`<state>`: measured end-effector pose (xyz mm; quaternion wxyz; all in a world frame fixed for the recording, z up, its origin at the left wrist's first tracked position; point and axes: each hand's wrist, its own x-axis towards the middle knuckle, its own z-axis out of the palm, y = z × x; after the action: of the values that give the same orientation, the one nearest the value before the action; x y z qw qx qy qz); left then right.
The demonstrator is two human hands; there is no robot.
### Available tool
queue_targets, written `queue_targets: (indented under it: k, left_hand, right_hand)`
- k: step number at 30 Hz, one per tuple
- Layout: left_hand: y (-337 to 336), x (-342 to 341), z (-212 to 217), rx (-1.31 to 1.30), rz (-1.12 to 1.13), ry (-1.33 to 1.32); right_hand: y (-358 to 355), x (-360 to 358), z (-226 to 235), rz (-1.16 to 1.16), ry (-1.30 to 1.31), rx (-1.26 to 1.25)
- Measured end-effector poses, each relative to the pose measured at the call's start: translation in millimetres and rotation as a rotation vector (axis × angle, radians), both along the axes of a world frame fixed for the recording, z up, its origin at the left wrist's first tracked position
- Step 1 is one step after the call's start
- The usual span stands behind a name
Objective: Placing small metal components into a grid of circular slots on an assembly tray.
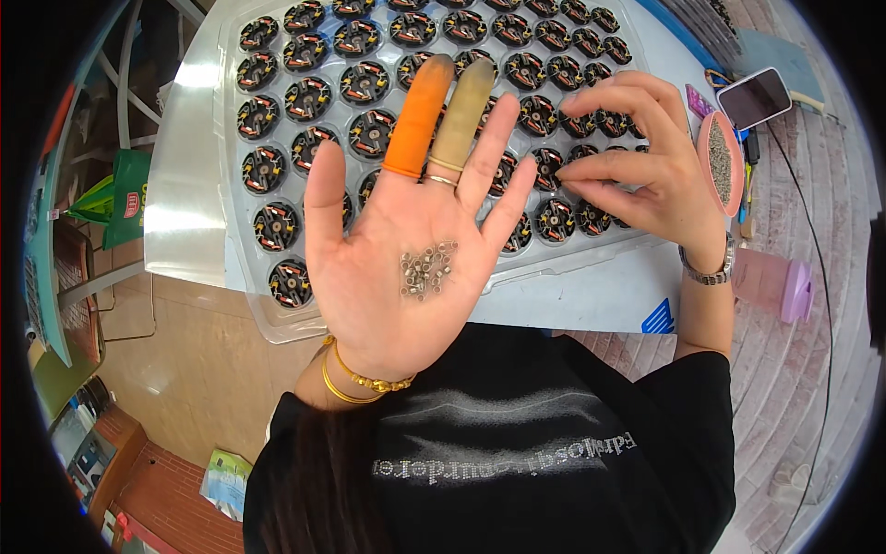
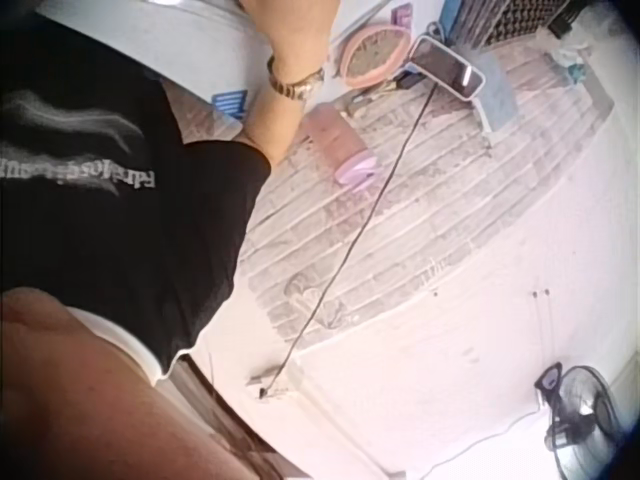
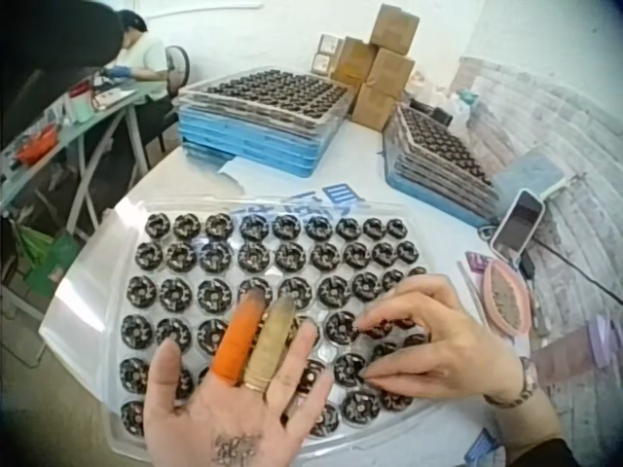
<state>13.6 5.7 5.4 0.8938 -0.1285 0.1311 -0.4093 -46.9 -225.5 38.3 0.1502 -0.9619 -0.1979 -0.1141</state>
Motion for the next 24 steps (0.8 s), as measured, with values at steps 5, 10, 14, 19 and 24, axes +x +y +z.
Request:
queue_targets:
  k: [5,10,14,19,24]
  left_hand:
    - [5.7,7.8,4.1,-0.007,-0.008,0.001]
    - [3.6,3.7,5.5,0.017,-0.045,-0.011]
    - [-4.4,-9.6,7.3,0.024,-0.137,-0.084]
    - [-8.8,-21.4,4.3,0.033,-0.269,-0.113]
    - [-11.2,-26.1,0.9,0.0,-0.293,-0.136]
  right_hand:
    - [8.7,2.4,10.3,0.019,0.038,-0.06]
    - [27.7,-2.0,26.6,-0.023,-0.103,-0.073]
    - [53.1,-10.4,27.8,0.016,-0.189,0.032]
    - [57.0,-17.2,12.9,0.152,-0.18,0.02]
    - [56.5,-20.1,16.1,0.107,-0.071,0.139]
